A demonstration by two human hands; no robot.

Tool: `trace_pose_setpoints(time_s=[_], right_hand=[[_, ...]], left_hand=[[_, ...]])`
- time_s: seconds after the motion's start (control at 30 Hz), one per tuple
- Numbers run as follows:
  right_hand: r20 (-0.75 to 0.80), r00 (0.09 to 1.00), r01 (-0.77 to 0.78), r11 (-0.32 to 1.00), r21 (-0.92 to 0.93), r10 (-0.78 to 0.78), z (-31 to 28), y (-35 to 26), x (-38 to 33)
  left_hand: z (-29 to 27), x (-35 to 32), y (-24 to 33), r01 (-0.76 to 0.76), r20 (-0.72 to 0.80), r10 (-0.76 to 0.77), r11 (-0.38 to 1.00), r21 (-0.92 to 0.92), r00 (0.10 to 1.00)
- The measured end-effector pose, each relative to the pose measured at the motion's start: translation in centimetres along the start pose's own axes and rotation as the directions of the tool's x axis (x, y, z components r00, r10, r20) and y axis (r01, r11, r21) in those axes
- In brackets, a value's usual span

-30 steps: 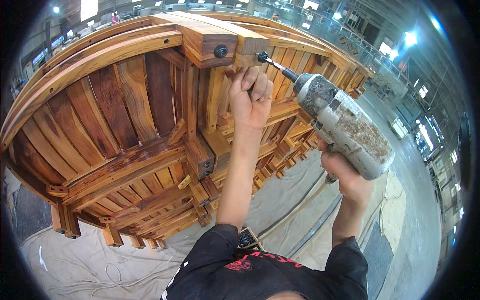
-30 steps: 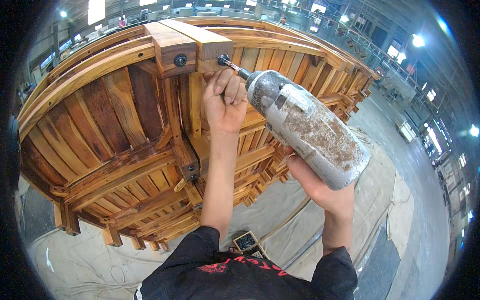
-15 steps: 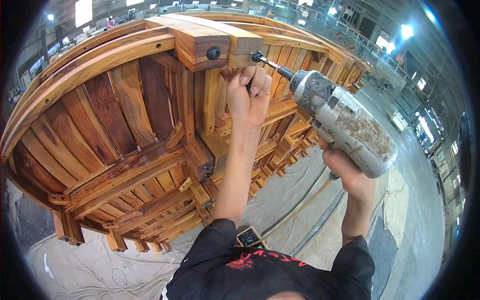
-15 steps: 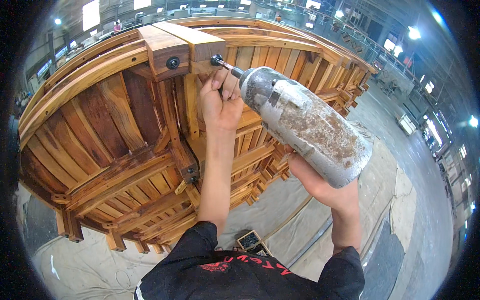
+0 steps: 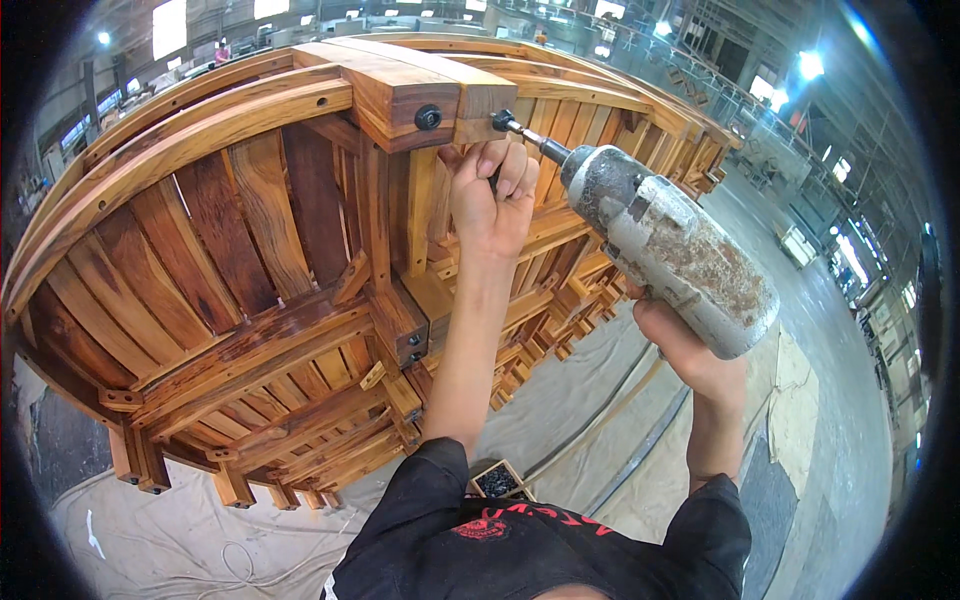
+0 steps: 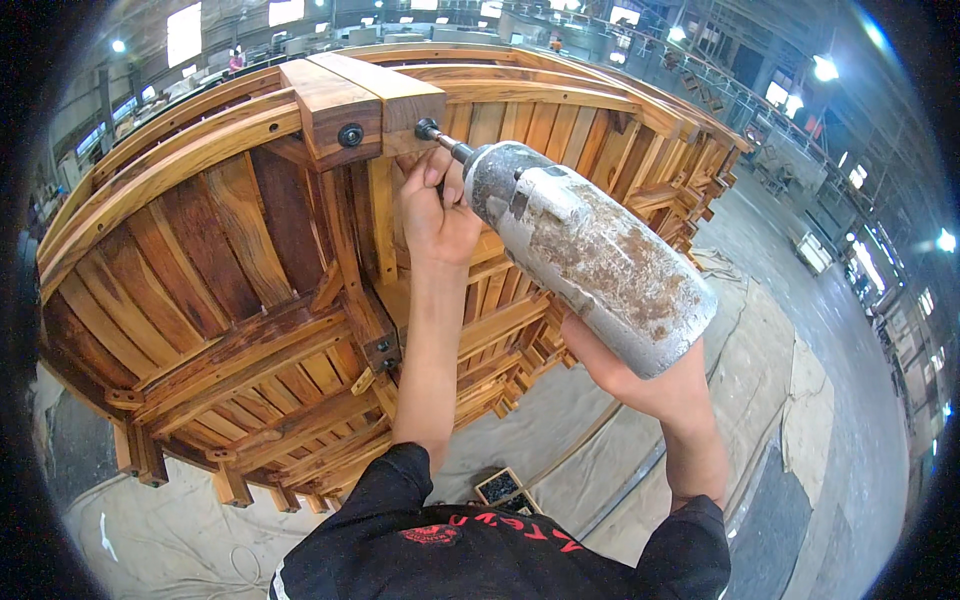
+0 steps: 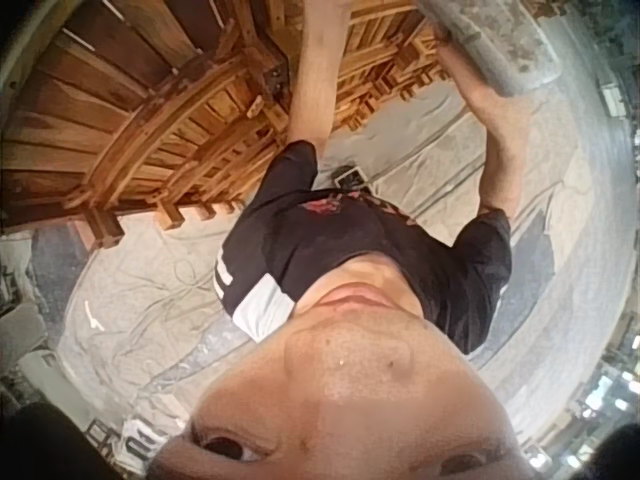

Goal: The person drills screws into a wooden furniture structure using a pneumatic drill.

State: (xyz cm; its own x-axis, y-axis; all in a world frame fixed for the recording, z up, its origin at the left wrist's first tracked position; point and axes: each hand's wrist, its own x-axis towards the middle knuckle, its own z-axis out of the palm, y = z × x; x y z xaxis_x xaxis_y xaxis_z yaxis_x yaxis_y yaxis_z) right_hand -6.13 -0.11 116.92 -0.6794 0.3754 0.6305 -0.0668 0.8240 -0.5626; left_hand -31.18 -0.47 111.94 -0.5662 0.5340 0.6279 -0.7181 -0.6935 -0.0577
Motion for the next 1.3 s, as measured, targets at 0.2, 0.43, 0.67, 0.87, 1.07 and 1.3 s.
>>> trace_pose_setpoints(time_s=[0.2, 0.43, 0.67, 0.87, 1.07, 1.3], right_hand=[[0.002, 0.997, 0.073, 0.993, -0.09, -0.073, -0.6, -0.1, 0.1], [0.009, 0.99, 0.134, 0.942, -0.309, -0.138, -0.4, 0.1, 0.6], [-0.006, 0.98, 0.187, 0.93, -0.318, -0.2, -0.2, 0.5, 1.0], [0.058, 0.991, 0.13, 0.941, -0.312, -0.118, -0.2, 1.5, 0.7], [0.045, 0.991, 0.136, 0.947, -0.291, -0.128, 0.1, 1.8, 0.9], [-0.008, 0.984, 0.166, 0.925, -0.342, -0.179, 0.5, 1.5, 1.1]], left_hand=[[1.7, -0.1, -0.9, -0.041, -0.132, 0.038, 0.999, -0.02, 0.991], [0.8, 0.0, -0.4, -0.026, -0.008, 0.026, 1.0, 0.006, 1.0], [1.0, 0.1, -0.7, -0.036, -0.078, 0.034, 0.999, -0.032, 0.996], [0.5, 0.2, -0.4, -0.026, -0.097, 0.02, 0.997, -0.069, 0.995], [0.9, -0.1, -0.3, -0.043, -0.12, 0.042, 0.999, -0.006, 0.992], [2.5, -0.4, -0.5, -0.079, -0.192, 0.082, 0.997, 0.023, 0.978]])
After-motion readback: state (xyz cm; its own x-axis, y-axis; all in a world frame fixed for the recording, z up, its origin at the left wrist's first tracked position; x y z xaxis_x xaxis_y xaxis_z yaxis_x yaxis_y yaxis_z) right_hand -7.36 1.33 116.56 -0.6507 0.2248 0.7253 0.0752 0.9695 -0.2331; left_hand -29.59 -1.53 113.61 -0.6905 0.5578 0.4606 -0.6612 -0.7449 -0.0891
